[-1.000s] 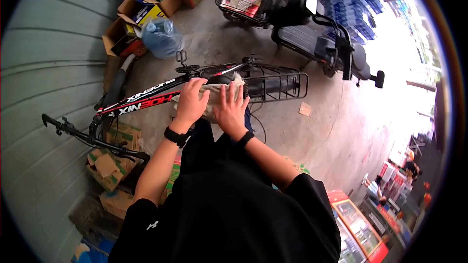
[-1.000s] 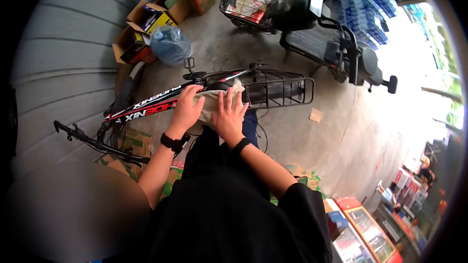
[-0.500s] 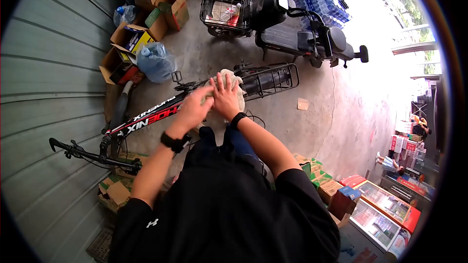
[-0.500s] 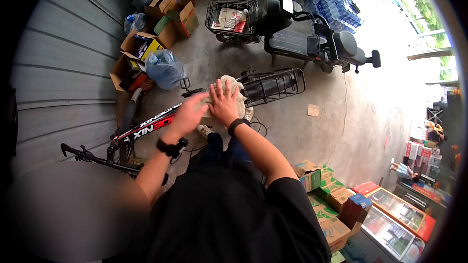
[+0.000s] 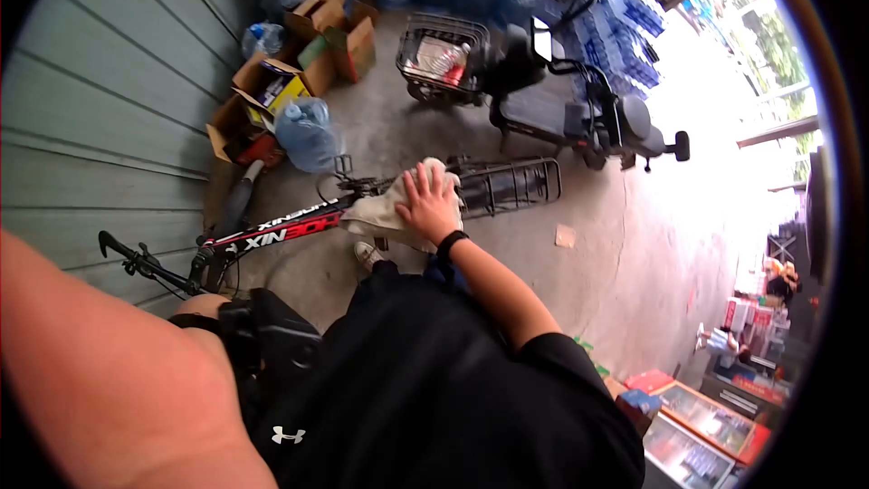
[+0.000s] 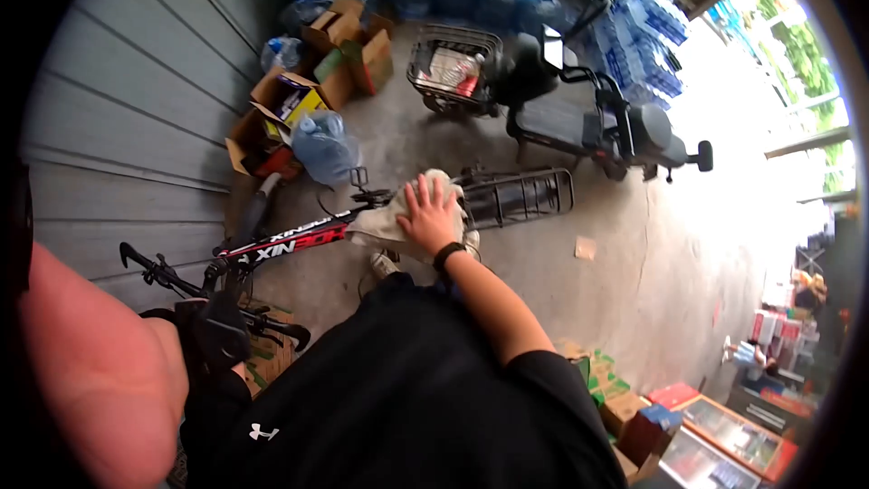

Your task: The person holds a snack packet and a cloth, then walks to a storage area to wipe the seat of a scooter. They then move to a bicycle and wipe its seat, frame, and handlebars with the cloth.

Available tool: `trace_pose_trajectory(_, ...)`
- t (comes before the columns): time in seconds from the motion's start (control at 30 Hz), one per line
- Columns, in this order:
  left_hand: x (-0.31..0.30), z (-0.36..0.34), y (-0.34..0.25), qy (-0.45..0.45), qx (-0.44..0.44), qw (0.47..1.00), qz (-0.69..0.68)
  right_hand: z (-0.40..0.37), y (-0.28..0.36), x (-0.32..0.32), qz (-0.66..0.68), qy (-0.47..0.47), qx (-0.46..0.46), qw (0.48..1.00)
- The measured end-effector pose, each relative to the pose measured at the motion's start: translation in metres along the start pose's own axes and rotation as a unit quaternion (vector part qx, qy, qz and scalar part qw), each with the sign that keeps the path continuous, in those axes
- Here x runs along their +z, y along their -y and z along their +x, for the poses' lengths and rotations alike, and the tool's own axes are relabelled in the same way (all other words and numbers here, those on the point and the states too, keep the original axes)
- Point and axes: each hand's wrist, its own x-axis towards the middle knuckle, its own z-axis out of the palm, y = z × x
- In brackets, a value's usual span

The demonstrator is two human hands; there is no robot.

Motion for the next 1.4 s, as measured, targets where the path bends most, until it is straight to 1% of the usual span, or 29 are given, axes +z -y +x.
trace_pose_trajectory(0.07,0.008,0.000,0.005,-0.023,0.001,1.000,-0.004,-0.001,-0.003,0.011,-0.014,-0.035,-0.012,0.999)
trace_pose_trajectory(0.13,0.018,-0.002,0.005,-0.048,0.006,0.999,0.011,0.000,-0.002,0.003,-0.012,-0.022,-0.009,1.000)
trace_pose_trajectory(0.17,0.023,-0.004,0.002,-0.063,0.007,0.998,0.019,0.001,-0.001,-0.003,-0.022,0.008,-0.007,1.000)
trace_pose_trajectory(0.2,0.027,-0.005,0.002,-0.075,0.005,0.997,0.027,0.001,0.002,-0.001,-0.021,0.014,-0.026,0.999)
trace_pose_trajectory(0.3,0.032,-0.011,0.002,-0.115,-0.001,0.993,0.036,0.001,0.001,0.003,0.008,-0.020,0.000,1.000)
trace_pose_trajectory(0.4,0.041,-0.019,0.011,-0.139,-0.008,0.989,0.041,0.001,0.003,-0.006,-0.003,0.006,0.005,1.000)
trace_pose_trajectory(0.43,0.045,-0.022,0.016,-0.154,-0.006,0.987,0.041,0.001,0.001,0.000,-0.026,-0.003,0.008,1.000)
trace_pose_trajectory(0.47,0.049,-0.025,0.019,-0.172,-0.011,0.984,0.044,0.000,0.003,-0.002,-0.005,0.008,0.018,1.000)
trace_pose_trajectory(0.5,0.053,-0.028,0.022,-0.204,-0.024,0.977,0.050,0.002,0.002,-0.005,0.000,-0.003,0.017,1.000)
trace_pose_trajectory(0.53,0.063,-0.028,0.024,-0.264,-0.035,0.963,0.050,-0.003,0.004,-0.003,0.008,-0.014,0.014,1.000)
trace_pose_trajectory(0.57,0.079,-0.035,0.030,-0.365,-0.040,0.929,0.047,-0.018,0.006,0.002,0.008,-0.003,0.019,1.000)
trace_pose_trajectory(0.6,0.091,-0.045,0.035,-0.433,-0.048,0.898,0.058,-0.017,0.005,0.003,0.013,-0.027,0.013,0.999)
trace_pose_trajectory(0.63,0.064,-0.097,0.031,-0.189,-0.200,0.941,0.196,-0.007,0.003,0.003,0.019,-0.058,0.003,0.998)
trace_pose_trajectory(0.67,0.079,-0.142,0.062,-0.148,-0.154,0.957,0.196,-0.009,0.002,0.000,0.022,-0.054,0.005,0.998)
trace_pose_trajectory(0.7,0.101,-0.165,0.056,-0.065,-0.360,0.876,0.314,-0.016,0.004,0.000,0.024,-0.050,0.019,0.998)
trace_pose_trajectory(0.73,0.124,-0.217,0.068,-0.054,-0.437,0.858,0.265,-0.022,0.004,0.001,0.025,-0.048,0.034,0.998)
trace_pose_trajectory(0.77,0.145,-0.274,0.063,-0.010,-0.515,0.820,0.252,-0.030,0.006,0.004,0.041,-0.042,0.052,0.997)
trace_pose_trajectory(0.8,0.166,-0.332,0.049,0.034,-0.564,0.787,0.248,-0.037,0.007,0.006,0.045,-0.030,0.064,0.996)
trace_pose_trajectory(0.83,0.185,-0.378,0.028,0.105,-0.593,0.758,0.251,-0.046,0.006,0.010,0.052,-0.043,0.071,0.995)
trace_pose_trajectory(0.87,0.198,-0.411,0.005,0.173,-0.619,0.723,0.254,-0.052,0.007,0.013,0.059,-0.055,0.075,0.994)
trace_pose_trajectory(0.93,0.216,-0.444,-0.029,0.285,-0.646,0.662,0.252,-0.057,0.000,0.011,0.080,-0.062,0.060,0.993)
trace_pose_trajectory(1.0,0.222,-0.456,-0.040,0.308,-0.653,0.647,0.246,-0.049,-0.002,0.002,0.089,-0.054,0.055,0.993)
trace_pose_trajectory(1.03,0.221,-0.457,-0.040,0.323,-0.636,0.648,0.267,-0.041,-0.003,-0.002,0.081,-0.072,0.042,0.993)
trace_pose_trajectory(1.07,0.220,-0.457,-0.037,0.337,-0.617,0.650,0.290,-0.032,-0.004,-0.006,0.079,-0.059,0.044,0.994)
trace_pose_trajectory(1.13,0.221,-0.461,-0.028,0.331,-0.604,0.655,0.312,-0.010,-0.006,-0.012,0.069,-0.077,0.023,0.994)
trace_pose_trajectory(1.2,0.219,-0.466,-0.016,0.299,-0.616,0.652,0.326,0.010,-0.008,-0.007,0.051,-0.102,-0.004,0.993)
trace_pose_trajectory(1.27,0.213,-0.467,-0.001,0.289,-0.607,0.655,0.344,0.025,-0.009,-0.007,0.020,-0.056,-0.060,0.996)
trace_pose_trajectory(1.33,0.208,-0.477,0.008,0.313,-0.696,0.587,0.271,0.028,-0.010,-0.009,0.008,-0.056,-0.079,0.995)
trace_pose_trajectory(1.4,0.204,-0.479,0.012,0.330,-0.687,0.588,0.271,0.015,-0.012,-0.009,0.033,-0.043,-0.032,0.998)
